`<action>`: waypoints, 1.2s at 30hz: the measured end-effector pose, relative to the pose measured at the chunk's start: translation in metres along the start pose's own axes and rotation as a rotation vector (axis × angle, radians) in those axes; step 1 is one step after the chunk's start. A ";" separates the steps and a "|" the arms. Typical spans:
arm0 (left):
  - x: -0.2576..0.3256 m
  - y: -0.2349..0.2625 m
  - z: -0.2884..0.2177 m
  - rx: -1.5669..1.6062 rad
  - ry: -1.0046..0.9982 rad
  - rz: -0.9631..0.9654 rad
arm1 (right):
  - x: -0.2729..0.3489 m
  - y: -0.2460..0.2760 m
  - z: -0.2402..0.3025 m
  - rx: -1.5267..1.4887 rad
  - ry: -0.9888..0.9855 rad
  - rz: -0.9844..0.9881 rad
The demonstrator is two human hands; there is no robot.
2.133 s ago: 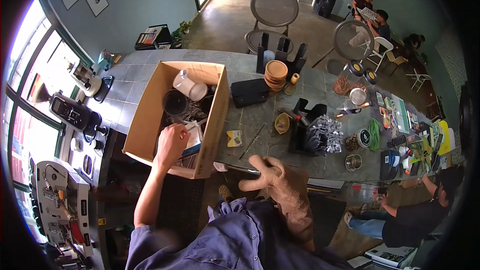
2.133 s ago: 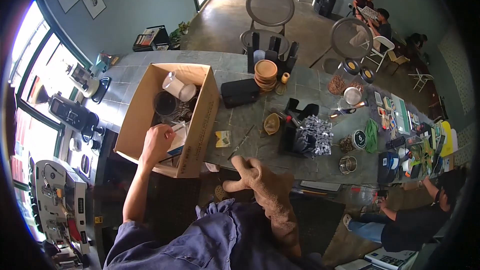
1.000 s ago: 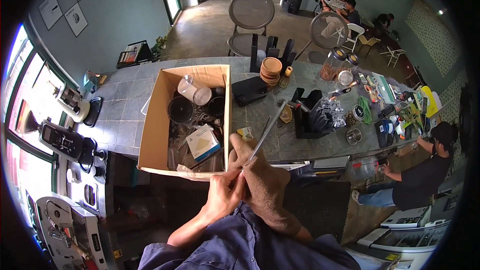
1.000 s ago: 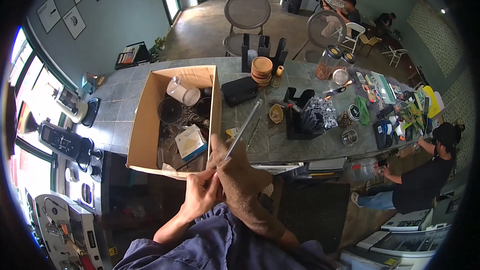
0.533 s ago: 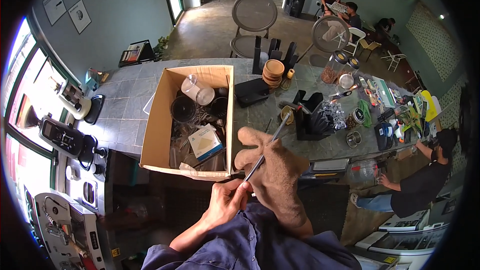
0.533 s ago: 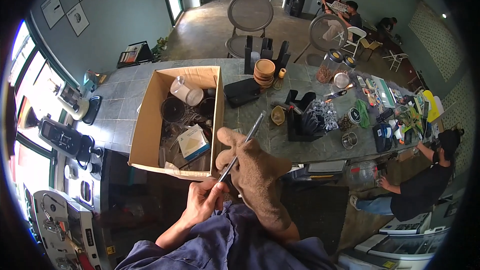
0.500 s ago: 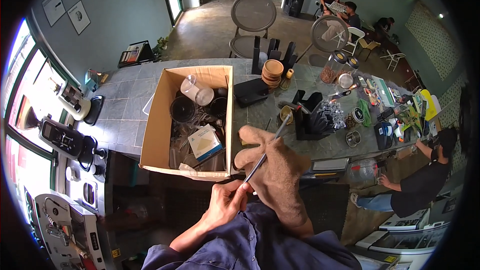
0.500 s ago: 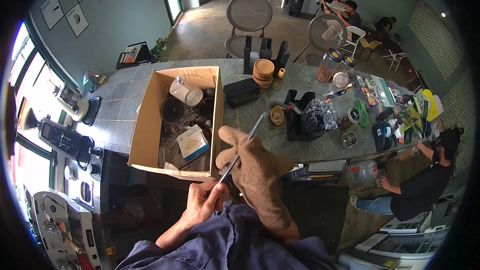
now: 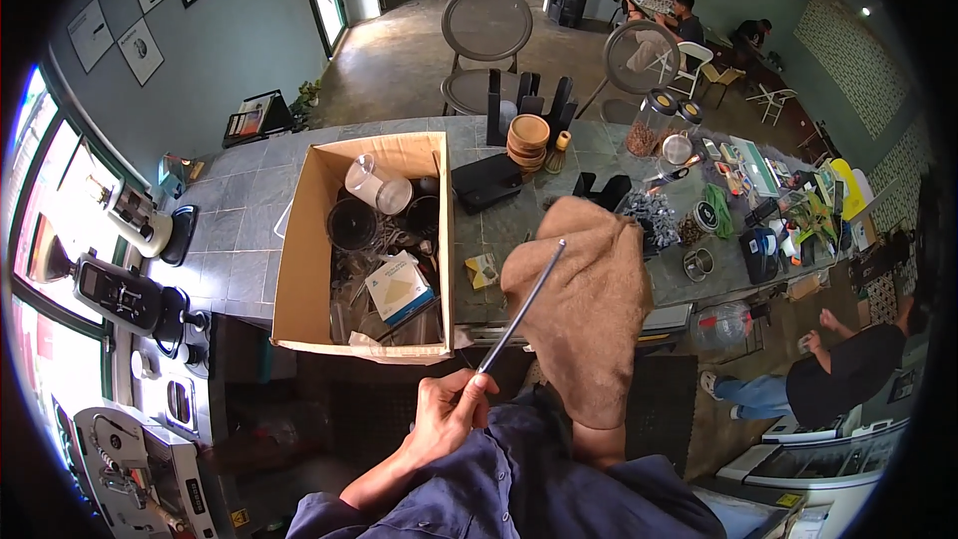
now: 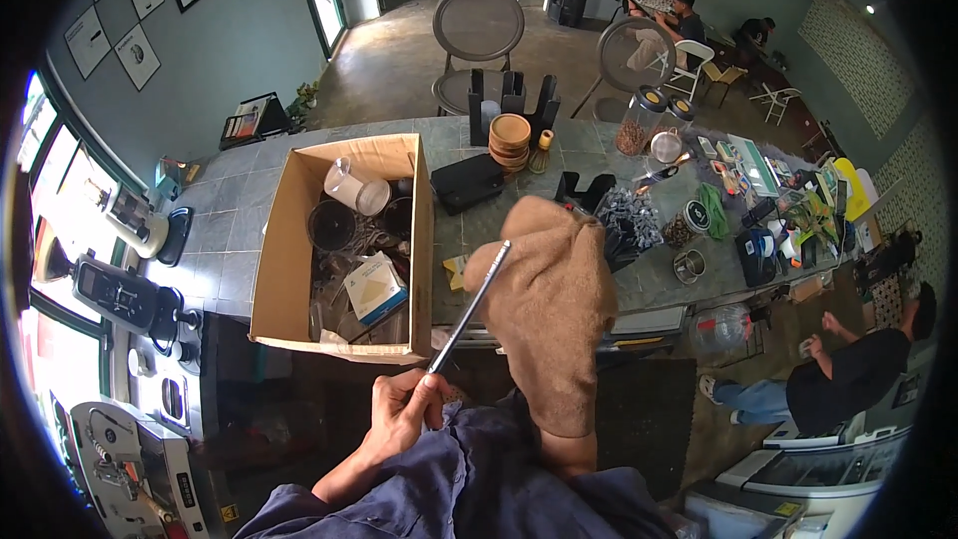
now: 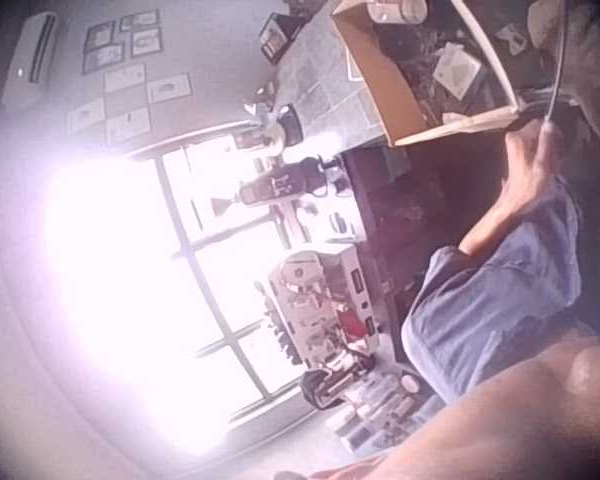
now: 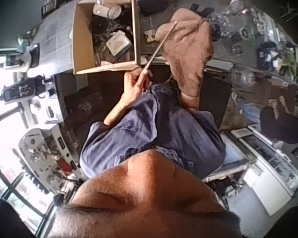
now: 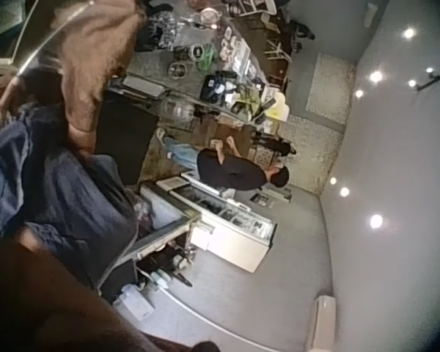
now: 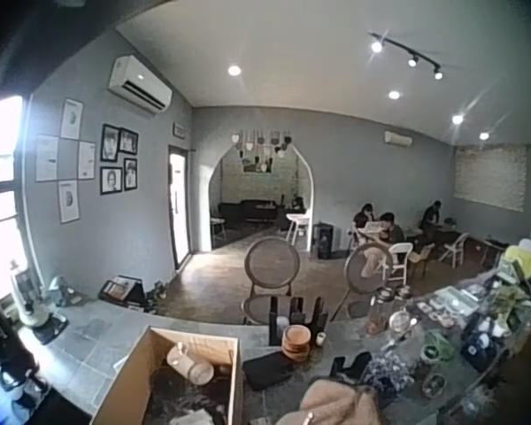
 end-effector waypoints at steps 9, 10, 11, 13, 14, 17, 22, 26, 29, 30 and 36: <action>-0.013 -0.019 0.013 0.045 0.086 -0.004 | 0.009 -0.018 -0.003 0.372 0.170 0.273; -0.013 -0.019 0.003 -0.170 0.012 -0.030 | 0.010 -0.020 -0.004 0.408 0.192 0.306; -0.016 -0.021 -0.007 -0.386 -0.064 -0.051 | 0.011 -0.021 -0.006 0.447 0.212 0.335; -0.019 -0.012 -0.023 -0.459 -0.246 -0.222 | 0.013 -0.022 -0.009 0.522 0.253 0.391; -0.019 -0.006 -0.031 -0.387 -0.253 -0.289 | 0.015 -0.023 -0.009 0.558 0.273 0.421; -0.033 -0.004 -0.062 -0.334 -0.315 -0.390 | 0.016 0.003 0.034 0.952 0.116 0.421; -0.072 -0.038 -0.073 -0.257 -0.237 -0.309 | 0.027 0.042 0.021 1.226 0.085 0.381; -0.099 -0.077 -0.070 -0.217 -0.270 -0.236 | 0.046 0.076 -0.001 1.350 0.110 0.344; -0.115 -0.103 -0.077 -0.164 -0.189 -0.180 | 0.064 0.098 -0.022 1.443 0.131 0.324; -0.121 -0.112 -0.082 -0.060 -0.178 -0.186 | 0.070 0.103 -0.030 1.471 0.146 0.316; -0.161 -0.144 -0.104 0.123 -0.317 -0.230 | 0.108 0.148 -0.086 1.422 0.182 0.333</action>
Point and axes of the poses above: each hand's wrist, its own x-axis away from the middle knuckle, its own y-axis out of the back of the hand, z = x × y, the point moved 7 cm from there along -x, towards the middle knuckle, and after that the axes turned 9 degrees about y, right-handed, at the moved point
